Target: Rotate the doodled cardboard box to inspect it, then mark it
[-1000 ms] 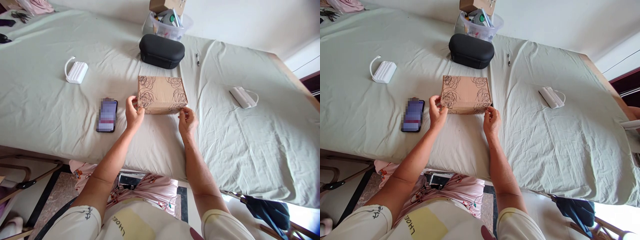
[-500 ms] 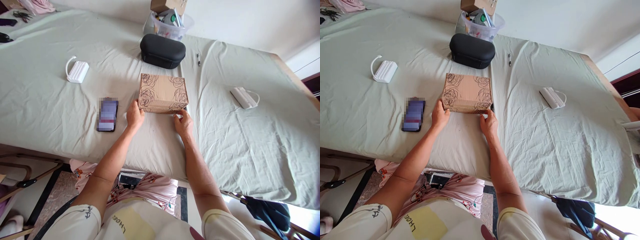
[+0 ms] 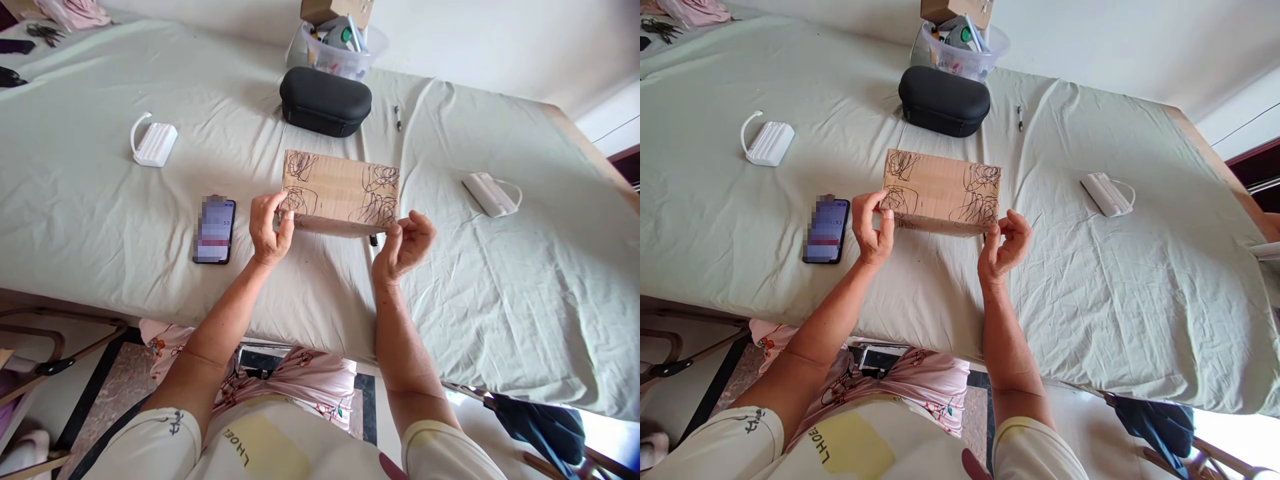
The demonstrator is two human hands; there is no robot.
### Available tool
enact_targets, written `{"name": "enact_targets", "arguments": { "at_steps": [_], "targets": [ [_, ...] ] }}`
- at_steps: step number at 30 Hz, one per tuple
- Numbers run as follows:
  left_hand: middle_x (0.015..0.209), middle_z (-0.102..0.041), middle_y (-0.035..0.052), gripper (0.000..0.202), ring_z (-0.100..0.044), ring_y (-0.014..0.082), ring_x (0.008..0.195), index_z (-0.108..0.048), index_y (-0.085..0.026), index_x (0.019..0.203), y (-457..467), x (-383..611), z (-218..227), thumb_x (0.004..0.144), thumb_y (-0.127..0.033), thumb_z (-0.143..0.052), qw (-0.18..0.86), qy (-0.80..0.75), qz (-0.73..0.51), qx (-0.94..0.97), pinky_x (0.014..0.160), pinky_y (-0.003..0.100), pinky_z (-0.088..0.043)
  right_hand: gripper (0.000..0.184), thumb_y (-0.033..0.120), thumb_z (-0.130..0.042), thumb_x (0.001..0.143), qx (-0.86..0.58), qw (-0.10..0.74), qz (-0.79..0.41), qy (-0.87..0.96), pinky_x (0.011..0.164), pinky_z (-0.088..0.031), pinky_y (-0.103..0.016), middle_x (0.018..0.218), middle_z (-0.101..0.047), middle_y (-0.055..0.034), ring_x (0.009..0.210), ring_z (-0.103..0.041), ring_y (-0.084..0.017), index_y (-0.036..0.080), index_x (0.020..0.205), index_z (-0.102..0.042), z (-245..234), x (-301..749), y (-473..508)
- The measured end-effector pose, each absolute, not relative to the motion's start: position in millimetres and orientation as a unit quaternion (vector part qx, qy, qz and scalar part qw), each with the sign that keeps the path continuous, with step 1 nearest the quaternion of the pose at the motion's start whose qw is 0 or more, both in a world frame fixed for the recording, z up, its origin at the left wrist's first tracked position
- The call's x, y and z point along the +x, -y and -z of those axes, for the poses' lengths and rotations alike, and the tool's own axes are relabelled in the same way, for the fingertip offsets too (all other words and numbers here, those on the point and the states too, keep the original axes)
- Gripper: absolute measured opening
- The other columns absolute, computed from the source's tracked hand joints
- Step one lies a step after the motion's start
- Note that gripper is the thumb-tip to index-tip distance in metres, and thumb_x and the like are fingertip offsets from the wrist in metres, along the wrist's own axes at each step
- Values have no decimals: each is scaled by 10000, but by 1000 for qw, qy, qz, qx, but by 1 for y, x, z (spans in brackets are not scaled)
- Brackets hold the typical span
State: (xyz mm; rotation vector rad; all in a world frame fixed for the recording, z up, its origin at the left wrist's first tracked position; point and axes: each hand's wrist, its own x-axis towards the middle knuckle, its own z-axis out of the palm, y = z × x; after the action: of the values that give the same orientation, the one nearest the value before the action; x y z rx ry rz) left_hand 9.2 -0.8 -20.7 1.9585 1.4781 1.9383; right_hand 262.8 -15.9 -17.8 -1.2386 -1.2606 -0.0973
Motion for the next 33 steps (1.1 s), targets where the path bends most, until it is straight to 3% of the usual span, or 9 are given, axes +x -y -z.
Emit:
{"name": "enact_targets", "arguments": {
  "at_steps": [5, 10, 15, 22, 26, 33],
  "targets": [
    [1312, -652, 155, 578, -614, 293, 1291, -700, -223, 1315, 0, 10, 22, 1067, -652, -403, 9, -494, -586, 642, 1133, 451, -501, 393, 562, -456, 1046, -560, 586, 48, 584, 954, -597, -553, 1073, -607, -85, 1034, -661, -268, 266, 1177, -681, 15, 266, 19],
    [1513, -593, 132, 422, -487, 365, 1533, -753, -281, 1287, 2, 15, 25, 1020, -551, -569, 9, -483, -558, 675, 1310, 552, -317, 325, 435, -502, 1036, -557, 549, 106, 614, 1159, -468, -674, 1344, -593, -115, 1322, -605, -336, 286, 1220, -725, 10, 261, 23],
    [1534, -651, 90, 357, -409, 365, 1615, -751, -328, 1316, 14, 33, 22, 992, -422, -633, -1, -478, -529, 702, 1365, 633, -162, 406, 364, -554, 995, -596, 446, 110, 658, 1279, -277, -750, 1564, -554, -102, 1574, -429, -397, 336, 1375, -696, 5, 232, 35],
    [1579, -639, 46, 368, -445, 314, 1605, -714, -359, 1365, 24, 51, 20, 1010, -372, -616, -4, -467, -507, 724, 1396, 623, -42, 481, 291, -607, 960, -602, 398, 58, 690, 1310, -178, -784, 1673, -493, -44, 1639, -360, -406, 435, 1414, -670, 2, 204, 43],
    [1577, -640, 38, 371, -483, 309, 1582, -699, -390, 1375, 22, 50, 22, 1023, -328, -600, 13, -457, -516, 724, 1393, 630, -53, 470, 294, -584, 979, -603, 397, 96, 685, 1333, -197, -744, 1644, -536, -32, 1649, -344, -358, 424, 1422, -669, 6, 207, 41],
    [1592, -605, 98, 361, -420, 328, 1613, -732, -304, 1337, 12, 35, 24, 1025, -380, -568, 5, -496, -542, 678, 1358, 589, -251, 422, 324, -527, 999, -580, 431, 105, 683, 1305, -323, -717, 1594, -558, -77, 1624, -378, -356, 340, 1386, -697, 11, 223, 34]
  ]
}}
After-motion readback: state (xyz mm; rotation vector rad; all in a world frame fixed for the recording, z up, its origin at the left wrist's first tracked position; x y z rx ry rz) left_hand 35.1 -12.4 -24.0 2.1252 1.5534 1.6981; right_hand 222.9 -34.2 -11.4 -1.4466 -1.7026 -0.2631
